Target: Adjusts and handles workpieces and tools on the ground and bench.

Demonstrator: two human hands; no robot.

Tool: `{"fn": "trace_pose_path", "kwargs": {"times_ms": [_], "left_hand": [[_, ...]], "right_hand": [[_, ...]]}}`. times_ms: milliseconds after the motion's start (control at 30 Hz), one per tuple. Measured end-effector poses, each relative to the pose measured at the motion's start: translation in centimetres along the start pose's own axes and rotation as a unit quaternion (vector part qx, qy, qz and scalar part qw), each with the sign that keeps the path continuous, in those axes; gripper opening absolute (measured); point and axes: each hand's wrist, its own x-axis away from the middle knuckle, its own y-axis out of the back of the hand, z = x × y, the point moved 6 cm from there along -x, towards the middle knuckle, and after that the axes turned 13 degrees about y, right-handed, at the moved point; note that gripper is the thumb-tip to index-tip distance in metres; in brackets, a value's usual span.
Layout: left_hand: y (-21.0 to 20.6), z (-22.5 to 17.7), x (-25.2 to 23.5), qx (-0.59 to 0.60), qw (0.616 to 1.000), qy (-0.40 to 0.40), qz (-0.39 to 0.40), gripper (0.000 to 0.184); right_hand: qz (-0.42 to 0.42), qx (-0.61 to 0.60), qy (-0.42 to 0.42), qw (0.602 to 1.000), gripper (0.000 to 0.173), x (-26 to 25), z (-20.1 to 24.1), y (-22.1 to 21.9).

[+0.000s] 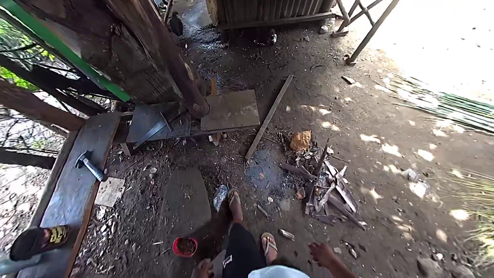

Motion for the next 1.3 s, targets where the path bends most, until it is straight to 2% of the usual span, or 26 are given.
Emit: {"fn": "trace_pose_path", "kwargs": {"times_ms": [100, 267, 367, 467, 533, 600, 667, 800, 967, 1200, 1300], "left_hand": [[1.6, -11.8, -3.6, 0.024, 0.999, -0.025, 0.012, 0.046], [2.0, -35.8, -7.6, -0.004, 0.99, -0.137, 0.018, 0.049], [1.5, -48.5, -8.4, -0.044, 0.979, -0.198, 0.017, 0.049], [1.3, -58.0, -9.6, -0.072, 0.97, -0.231, -0.024, 0.054], [0.8, -62.1, -10.9, -0.079, 0.966, -0.241, -0.044, 0.06], [-0.1, -64.5, -11.7, -0.092, 0.965, -0.242, -0.04, 0.067], [-0.8, -65.9, -11.9, -0.099, 0.966, -0.234, -0.034, 0.07], [-0.9, -66.6, -13.7, -0.052, 0.971, -0.226, -0.065, 0.057], [-1.4, -66.5, -15.9, 0.055, 0.966, -0.253, 0.018, 0.053], [-1.0, -66.8, -16.0, 0.087, 0.956, -0.279, 0.037, 0.048], [-1.0, -66.7, -15.9, 0.094, 0.953, -0.286, 0.042, 0.047]], "right_hand": [[-0.002, 0.04, 0.058, 0.998, 0.041, -4.8, 9.3, -1.2], [0.021, 0.149, 0.179, 0.972, 0.045, -11.9, 29.1, -2.8], [-0.033, 0.144, 0.206, 0.967, 0.052, -15.1, 40.7, -2.5], [-0.115, 0.126, 0.227, 0.959, 0.064, -18.3, 50.1, -0.8], [-0.177, 0.106, 0.223, 0.953, 0.072, -20.7, 54.3, 0.6], [-0.214, 0.106, 0.209, 0.948, 0.08, -23.3, 56.7, 1.8], [-0.21, 0.109, 0.198, 0.951, 0.082, -25.7, 58.5, 2.2], [-0.196, 0.136, 0.173, 0.956, 0.07, -28.3, 60.1, 1.0], [-0.202, 0.134, 0.18, 0.953, 0.069, -29.4, 59.3, 1.1], [-0.168, 0.18, 0.152, 0.957, 0.063, -29.4, 60.0, 0.9], [-0.157, 0.204, 0.136, 0.957, 0.067, -29.2, 60.1, 0.8]]}}
